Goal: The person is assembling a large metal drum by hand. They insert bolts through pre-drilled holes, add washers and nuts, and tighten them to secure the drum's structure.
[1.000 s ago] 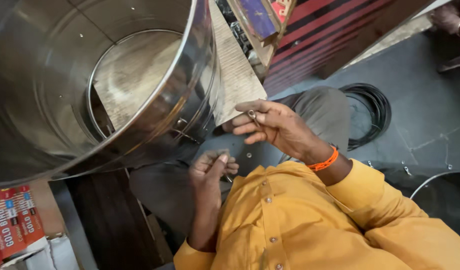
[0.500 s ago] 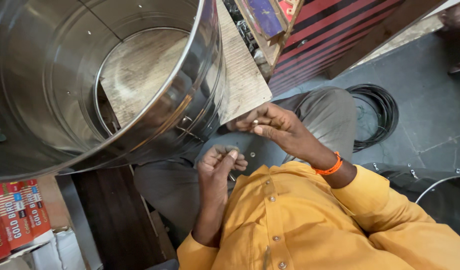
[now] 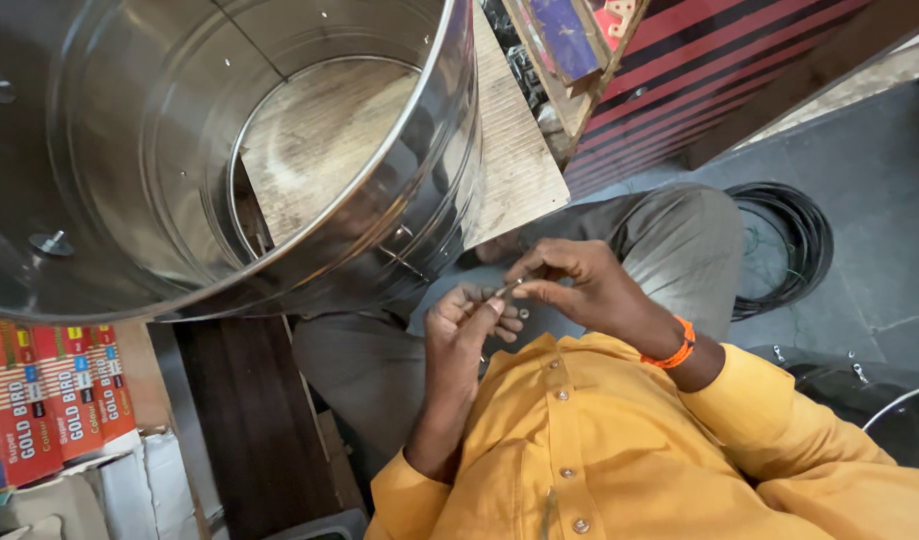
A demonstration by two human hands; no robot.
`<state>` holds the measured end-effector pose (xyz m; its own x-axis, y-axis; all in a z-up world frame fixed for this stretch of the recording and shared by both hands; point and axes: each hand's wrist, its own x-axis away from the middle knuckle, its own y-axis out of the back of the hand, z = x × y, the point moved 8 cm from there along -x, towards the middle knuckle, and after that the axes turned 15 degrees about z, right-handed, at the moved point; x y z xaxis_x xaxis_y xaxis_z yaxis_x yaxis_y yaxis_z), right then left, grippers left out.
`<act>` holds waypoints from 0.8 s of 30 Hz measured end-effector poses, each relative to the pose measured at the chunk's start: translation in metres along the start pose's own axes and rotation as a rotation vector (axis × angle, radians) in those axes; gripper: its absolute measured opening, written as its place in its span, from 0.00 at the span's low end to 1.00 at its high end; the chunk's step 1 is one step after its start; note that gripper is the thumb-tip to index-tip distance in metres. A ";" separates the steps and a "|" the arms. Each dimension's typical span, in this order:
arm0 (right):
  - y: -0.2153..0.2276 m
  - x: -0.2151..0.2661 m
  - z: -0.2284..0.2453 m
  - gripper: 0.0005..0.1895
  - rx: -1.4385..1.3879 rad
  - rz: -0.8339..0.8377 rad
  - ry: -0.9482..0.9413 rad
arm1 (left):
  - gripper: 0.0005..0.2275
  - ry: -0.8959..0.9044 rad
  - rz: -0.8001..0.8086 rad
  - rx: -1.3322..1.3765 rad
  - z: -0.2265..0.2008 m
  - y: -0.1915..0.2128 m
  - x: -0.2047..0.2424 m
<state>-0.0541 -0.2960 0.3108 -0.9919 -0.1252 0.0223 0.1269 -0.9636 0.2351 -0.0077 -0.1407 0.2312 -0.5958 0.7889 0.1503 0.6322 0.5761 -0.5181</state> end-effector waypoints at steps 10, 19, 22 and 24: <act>-0.003 0.005 0.025 0.11 0.330 -0.003 0.119 | 0.03 -0.004 -0.064 -0.017 0.001 0.007 -0.002; -0.006 0.014 0.042 0.08 0.485 -0.030 0.213 | 0.03 0.050 -0.132 -0.088 0.006 0.013 0.000; -0.009 0.017 0.044 0.07 0.570 0.011 0.256 | 0.03 0.021 -0.136 -0.080 0.007 0.013 0.000; -0.008 0.019 0.045 0.11 0.558 0.013 0.272 | 0.03 0.043 -0.156 -0.091 0.007 0.013 -0.001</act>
<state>-0.0743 -0.2803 0.3529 -0.9434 -0.2624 -0.2030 0.0425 -0.7024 0.7105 -0.0024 -0.1352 0.2180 -0.6698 0.6956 0.2599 0.5770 0.7078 -0.4076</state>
